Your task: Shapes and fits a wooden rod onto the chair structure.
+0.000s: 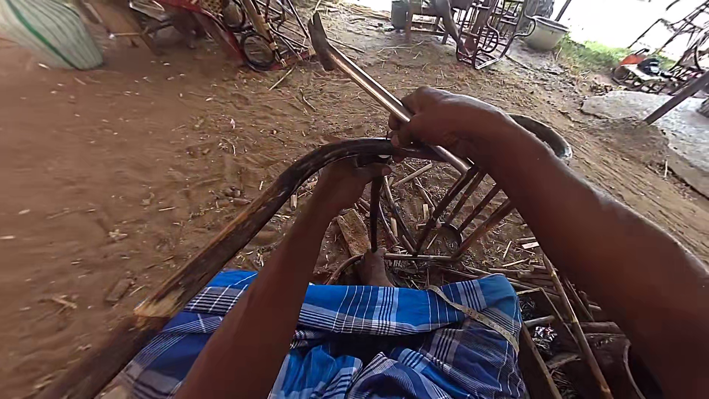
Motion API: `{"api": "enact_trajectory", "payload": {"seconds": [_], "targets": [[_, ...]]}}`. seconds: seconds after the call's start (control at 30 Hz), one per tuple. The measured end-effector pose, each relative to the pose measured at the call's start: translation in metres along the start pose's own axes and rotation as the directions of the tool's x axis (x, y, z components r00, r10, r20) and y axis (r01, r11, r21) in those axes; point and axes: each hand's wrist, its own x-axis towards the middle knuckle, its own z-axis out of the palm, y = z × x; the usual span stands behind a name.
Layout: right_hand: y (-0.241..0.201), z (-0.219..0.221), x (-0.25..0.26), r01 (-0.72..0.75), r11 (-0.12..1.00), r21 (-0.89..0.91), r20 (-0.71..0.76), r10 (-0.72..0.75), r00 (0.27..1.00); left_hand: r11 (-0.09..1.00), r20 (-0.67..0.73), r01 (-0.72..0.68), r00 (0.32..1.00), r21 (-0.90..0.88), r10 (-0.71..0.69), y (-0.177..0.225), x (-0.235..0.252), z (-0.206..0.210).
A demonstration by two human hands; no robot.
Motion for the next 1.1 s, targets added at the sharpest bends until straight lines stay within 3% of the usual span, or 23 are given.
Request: {"api": "enact_trajectory", "payload": {"seconds": [0.2,0.4,0.7,1.1], "targets": [[-0.001,0.002,0.0,-0.008,0.992,0.128,0.026,0.004,1.0,1.0,0.001,-0.006,1.0,-0.002,0.006,-0.004,-0.001,-0.002],[0.002,0.006,-0.003,-0.013,0.987,0.16,-0.012,0.015,1.0,0.985,-0.025,-0.039,0.999,-0.171,0.036,-0.004,-0.003,0.004],[-0.001,0.007,-0.006,-0.047,0.97,0.238,-0.004,0.049,0.999,0.995,-0.002,-0.012,1.0,-0.102,0.012,-0.001,-0.003,0.001],[-0.001,0.006,-0.006,-0.052,0.985,0.163,-0.029,0.057,0.998,0.991,0.037,0.044,0.999,-0.125,-0.039,0.002,-0.003,0.001]]}}
